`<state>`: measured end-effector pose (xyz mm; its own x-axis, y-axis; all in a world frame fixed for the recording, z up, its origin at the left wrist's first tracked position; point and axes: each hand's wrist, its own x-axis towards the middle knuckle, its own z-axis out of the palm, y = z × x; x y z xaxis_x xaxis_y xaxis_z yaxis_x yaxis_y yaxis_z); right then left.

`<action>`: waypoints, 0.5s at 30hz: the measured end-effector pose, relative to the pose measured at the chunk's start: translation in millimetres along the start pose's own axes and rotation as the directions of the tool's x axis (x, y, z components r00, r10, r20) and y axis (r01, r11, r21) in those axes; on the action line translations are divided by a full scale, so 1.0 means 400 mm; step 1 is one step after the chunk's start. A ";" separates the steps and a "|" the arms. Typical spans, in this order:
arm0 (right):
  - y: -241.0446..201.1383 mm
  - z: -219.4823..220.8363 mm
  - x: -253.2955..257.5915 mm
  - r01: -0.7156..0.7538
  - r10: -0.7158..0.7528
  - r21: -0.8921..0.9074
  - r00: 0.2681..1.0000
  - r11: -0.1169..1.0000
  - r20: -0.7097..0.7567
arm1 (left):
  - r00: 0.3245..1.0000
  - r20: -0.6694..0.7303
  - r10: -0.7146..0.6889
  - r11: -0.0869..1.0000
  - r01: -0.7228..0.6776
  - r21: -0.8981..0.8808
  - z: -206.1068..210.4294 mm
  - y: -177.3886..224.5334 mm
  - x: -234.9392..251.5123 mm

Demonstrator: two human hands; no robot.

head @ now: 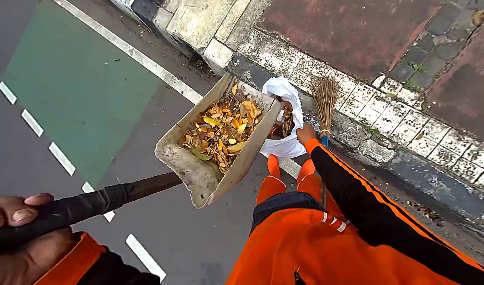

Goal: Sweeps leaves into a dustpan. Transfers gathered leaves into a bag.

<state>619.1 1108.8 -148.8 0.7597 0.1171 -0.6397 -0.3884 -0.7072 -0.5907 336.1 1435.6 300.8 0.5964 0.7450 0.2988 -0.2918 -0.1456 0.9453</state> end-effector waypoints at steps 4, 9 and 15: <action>-0.026 -0.146 -0.111 0.107 -0.106 -0.011 0.990 0.994 0.089 | 1.000 0.007 0.002 0.998 -0.002 -0.055 0.119 -0.073 0.041; 0.007 -0.196 -0.127 0.146 -0.153 0.077 0.983 0.986 0.096 | 0.987 0.158 0.032 0.992 -0.051 0.119 0.247 -0.136 0.101; -0.003 -0.237 -0.112 0.038 -0.061 0.215 0.993 0.976 0.103 | 0.985 0.169 -0.021 0.963 -0.025 0.268 0.332 -0.148 0.106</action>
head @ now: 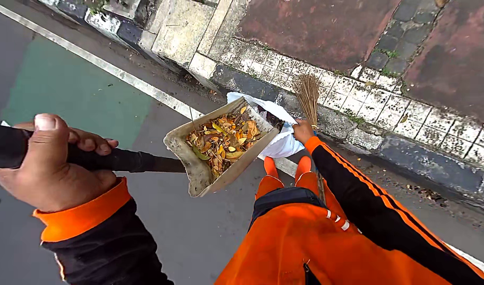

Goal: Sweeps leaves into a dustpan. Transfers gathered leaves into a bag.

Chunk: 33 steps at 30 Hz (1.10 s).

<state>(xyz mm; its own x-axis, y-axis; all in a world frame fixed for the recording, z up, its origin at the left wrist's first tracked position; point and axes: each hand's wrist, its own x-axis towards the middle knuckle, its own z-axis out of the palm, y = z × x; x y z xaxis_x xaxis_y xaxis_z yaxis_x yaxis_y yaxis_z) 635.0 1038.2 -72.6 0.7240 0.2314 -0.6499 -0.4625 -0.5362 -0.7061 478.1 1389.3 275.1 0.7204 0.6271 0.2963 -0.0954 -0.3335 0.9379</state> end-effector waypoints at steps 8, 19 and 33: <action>-0.021 0.002 -0.018 0.050 -0.048 -0.038 0.998 0.998 0.044 | 0.999 -0.046 -0.017 0.983 0.026 0.180 0.187 0.026 0.034; -0.035 0.015 -0.023 0.155 -0.151 -0.070 0.987 0.985 0.060 | 0.892 0.396 -0.217 0.620 -0.187 0.762 0.754 -0.023 0.092; -0.043 -0.009 0.000 0.147 -0.147 0.007 0.985 0.989 0.086 | 0.624 0.622 -0.473 0.323 -0.534 0.781 1.036 0.031 0.037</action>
<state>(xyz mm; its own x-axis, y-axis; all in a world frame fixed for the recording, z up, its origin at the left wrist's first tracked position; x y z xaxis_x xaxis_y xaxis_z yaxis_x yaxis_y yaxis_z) 644.8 1044.6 -59.6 0.7372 0.3769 -0.5608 -0.3547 -0.4905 -0.7960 772.2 1102.9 216.4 0.9219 0.1110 -0.3712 0.1210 -0.9926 0.0039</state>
